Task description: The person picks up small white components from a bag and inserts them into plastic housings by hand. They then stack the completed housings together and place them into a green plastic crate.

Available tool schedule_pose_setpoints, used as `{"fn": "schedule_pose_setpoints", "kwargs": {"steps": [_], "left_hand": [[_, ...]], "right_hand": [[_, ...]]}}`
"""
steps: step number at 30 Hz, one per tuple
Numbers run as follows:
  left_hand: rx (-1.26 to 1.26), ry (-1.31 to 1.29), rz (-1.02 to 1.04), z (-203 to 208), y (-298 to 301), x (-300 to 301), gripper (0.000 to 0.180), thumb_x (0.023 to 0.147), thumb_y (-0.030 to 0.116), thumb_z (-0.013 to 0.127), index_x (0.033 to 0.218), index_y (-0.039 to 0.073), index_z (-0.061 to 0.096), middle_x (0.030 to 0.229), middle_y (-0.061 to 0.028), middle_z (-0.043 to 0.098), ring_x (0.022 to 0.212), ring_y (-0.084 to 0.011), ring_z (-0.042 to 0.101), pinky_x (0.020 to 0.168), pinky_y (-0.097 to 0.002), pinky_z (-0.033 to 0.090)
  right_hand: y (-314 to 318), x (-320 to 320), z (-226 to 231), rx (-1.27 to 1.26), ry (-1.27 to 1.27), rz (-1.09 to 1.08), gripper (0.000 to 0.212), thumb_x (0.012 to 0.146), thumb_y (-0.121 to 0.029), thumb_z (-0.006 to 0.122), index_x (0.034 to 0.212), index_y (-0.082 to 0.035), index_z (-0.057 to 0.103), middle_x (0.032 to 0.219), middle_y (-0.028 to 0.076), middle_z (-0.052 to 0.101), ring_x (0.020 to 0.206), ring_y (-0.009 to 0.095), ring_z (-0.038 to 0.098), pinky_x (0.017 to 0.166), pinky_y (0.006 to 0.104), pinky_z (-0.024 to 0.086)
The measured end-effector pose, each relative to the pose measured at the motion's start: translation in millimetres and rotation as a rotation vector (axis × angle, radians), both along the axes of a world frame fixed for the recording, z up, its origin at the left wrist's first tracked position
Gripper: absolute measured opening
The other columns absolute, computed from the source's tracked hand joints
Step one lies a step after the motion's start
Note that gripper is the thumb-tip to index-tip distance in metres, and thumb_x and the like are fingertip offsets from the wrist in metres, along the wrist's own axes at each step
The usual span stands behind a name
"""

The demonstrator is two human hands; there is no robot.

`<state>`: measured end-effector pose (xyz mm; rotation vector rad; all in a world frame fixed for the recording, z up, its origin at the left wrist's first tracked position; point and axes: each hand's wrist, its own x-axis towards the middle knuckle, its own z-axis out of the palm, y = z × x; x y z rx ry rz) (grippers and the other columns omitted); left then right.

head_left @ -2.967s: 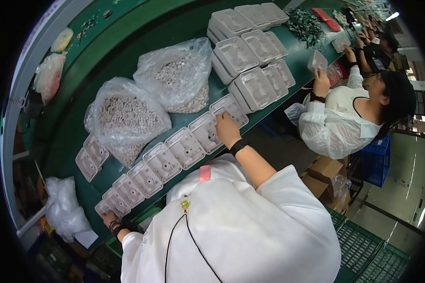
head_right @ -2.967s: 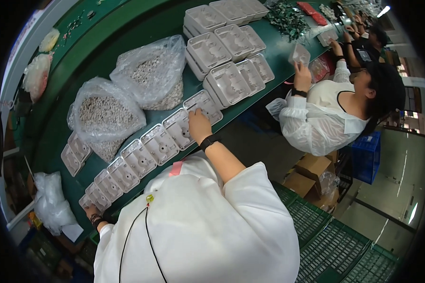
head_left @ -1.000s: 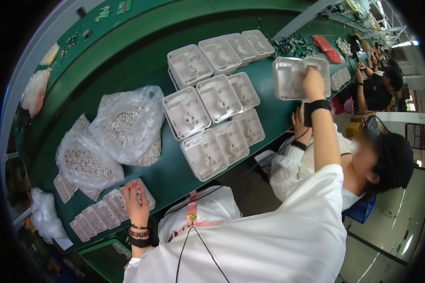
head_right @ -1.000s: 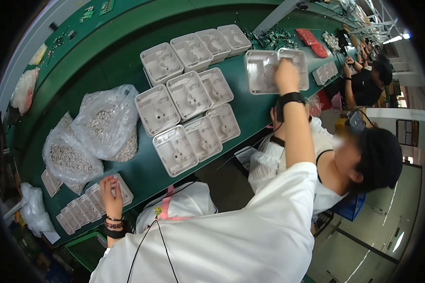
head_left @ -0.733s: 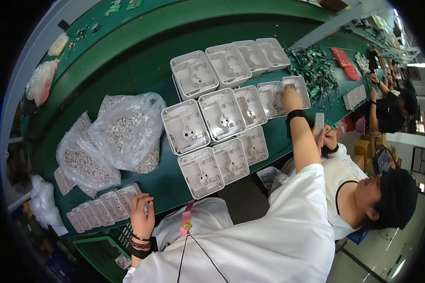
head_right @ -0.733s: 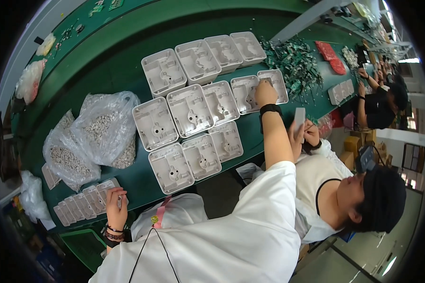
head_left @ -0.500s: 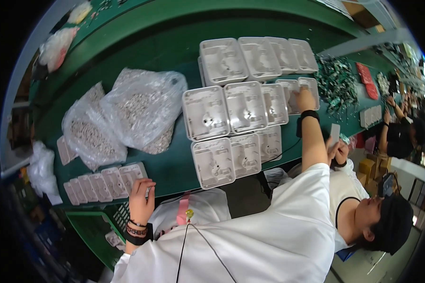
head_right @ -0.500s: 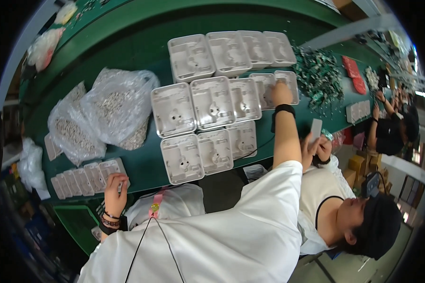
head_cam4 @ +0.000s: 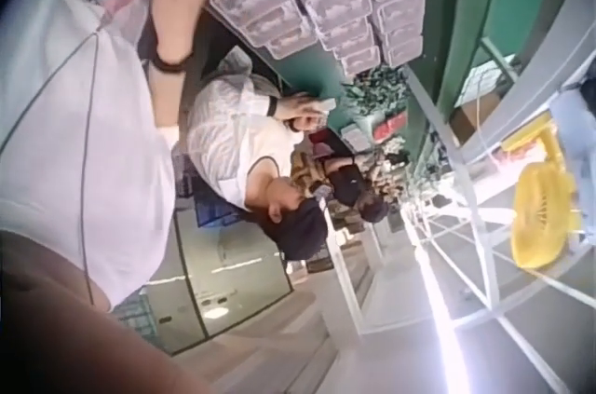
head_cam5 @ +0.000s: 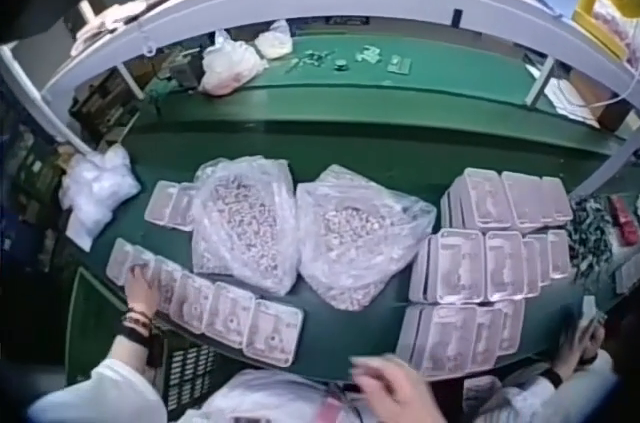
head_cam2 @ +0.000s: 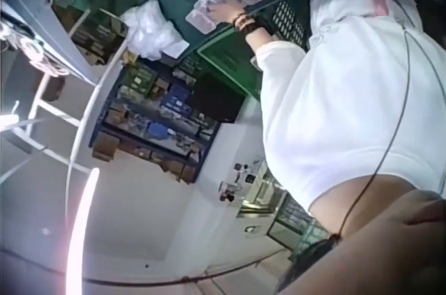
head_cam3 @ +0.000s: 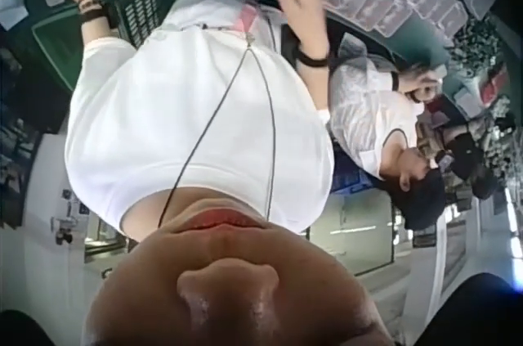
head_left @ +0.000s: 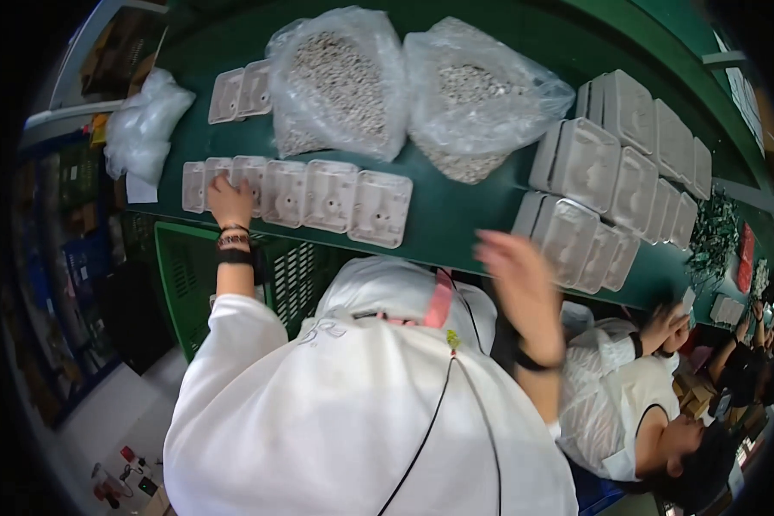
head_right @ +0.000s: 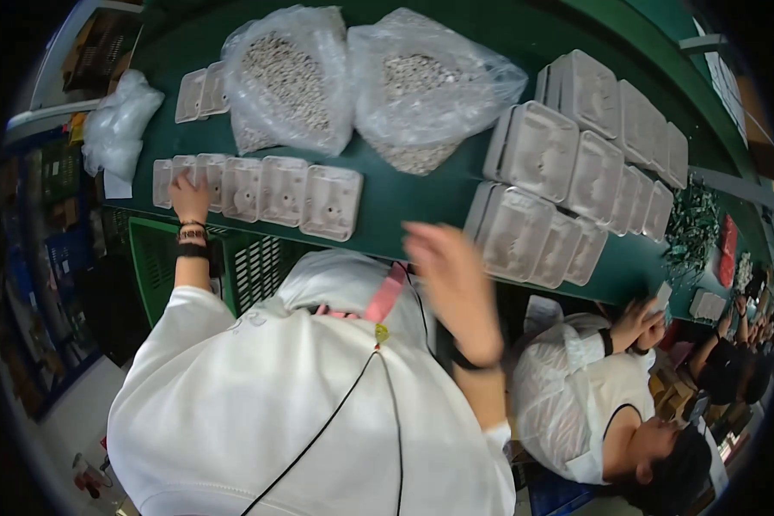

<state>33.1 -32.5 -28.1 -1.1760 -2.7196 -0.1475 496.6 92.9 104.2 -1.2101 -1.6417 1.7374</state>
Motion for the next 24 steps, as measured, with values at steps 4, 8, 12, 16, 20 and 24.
{"fn": "schedule_pose_setpoints", "kwargs": {"steps": [4,8,12,16,20,24], "left_hand": [[-0.114,-0.027,0.499,-11.7,-32.3,-113.0,0.059,0.072,0.046,0.057,0.114,0.006,0.049,0.119,-0.0207,0.044,0.108,-0.0372,0.045,0.091,-0.0433,0.037],[-0.233,-0.161,0.584,-23.2,-56.1,-184.8,0.065,0.075,0.053,0.050,0.118,0.004,0.047,0.123,-0.0215,0.043,0.112,-0.0375,0.043,0.093,-0.0433,0.035],[-0.254,-0.299,0.494,-36.1,-63.8,-225.6,0.064,0.080,0.054,0.043,0.117,0.001,0.047,0.121,-0.0235,0.044,0.111,-0.0386,0.043,0.093,-0.0439,0.034],[-0.215,-0.490,0.320,-68.7,-68.2,-234.8,0.063,0.084,0.052,0.034,0.113,-0.003,0.049,0.116,-0.0267,0.047,0.110,-0.0407,0.043,0.093,-0.0450,0.034],[-0.211,-0.523,0.226,-87.0,-79.9,-258.0,0.062,0.086,0.050,0.032,0.101,-0.005,0.057,0.103,-0.0286,0.054,0.100,-0.0418,0.050,0.086,-0.0447,0.038],[-0.085,-0.643,0.166,-89.9,-71.1,-259.5,0.063,0.086,0.050,0.032,0.096,-0.007,0.059,0.094,-0.0284,0.058,0.093,-0.0406,0.054,0.080,-0.0437,0.040]], "right_hand": [[-34.8,-152.3,-113.7,0.195,-0.215,0.208,0.023,0.081,-0.019,0.053,0.093,0.000,0.057,0.087,0.016,0.059,0.079,0.030,0.059,0.067,0.0339,0.048],[-51.9,-205.4,-129.5,0.417,-0.711,0.277,0.023,0.082,-0.022,0.053,0.086,0.000,0.059,0.085,0.016,0.061,0.074,0.028,0.061,0.063,0.0348,0.049],[-50.9,-226.1,-134.2,0.464,-0.853,0.277,0.023,0.080,-0.024,0.053,0.078,-0.002,0.062,0.080,0.016,0.062,0.068,0.027,0.062,0.059,0.0359,0.050],[-54.5,-233.9,-148.0,0.498,-0.905,0.263,0.019,0.076,-0.019,0.054,0.070,-0.004,0.063,0.073,0.015,0.062,0.066,0.027,0.062,0.057,0.0364,0.050],[-56.5,-231.0,-146.9,0.563,-0.900,0.276,0.015,0.072,-0.015,0.054,0.068,-0.005,0.064,0.070,0.014,0.062,0.066,0.027,0.062,0.056,0.0365,0.049],[-47.8,-211.4,-111.9,0.463,-1.001,0.120,0.014,0.070,-0.016,0.054,0.066,-0.005,0.063,0.069,0.014,0.062,0.065,0.027,0.062,0.055,0.0358,0.049]]}}
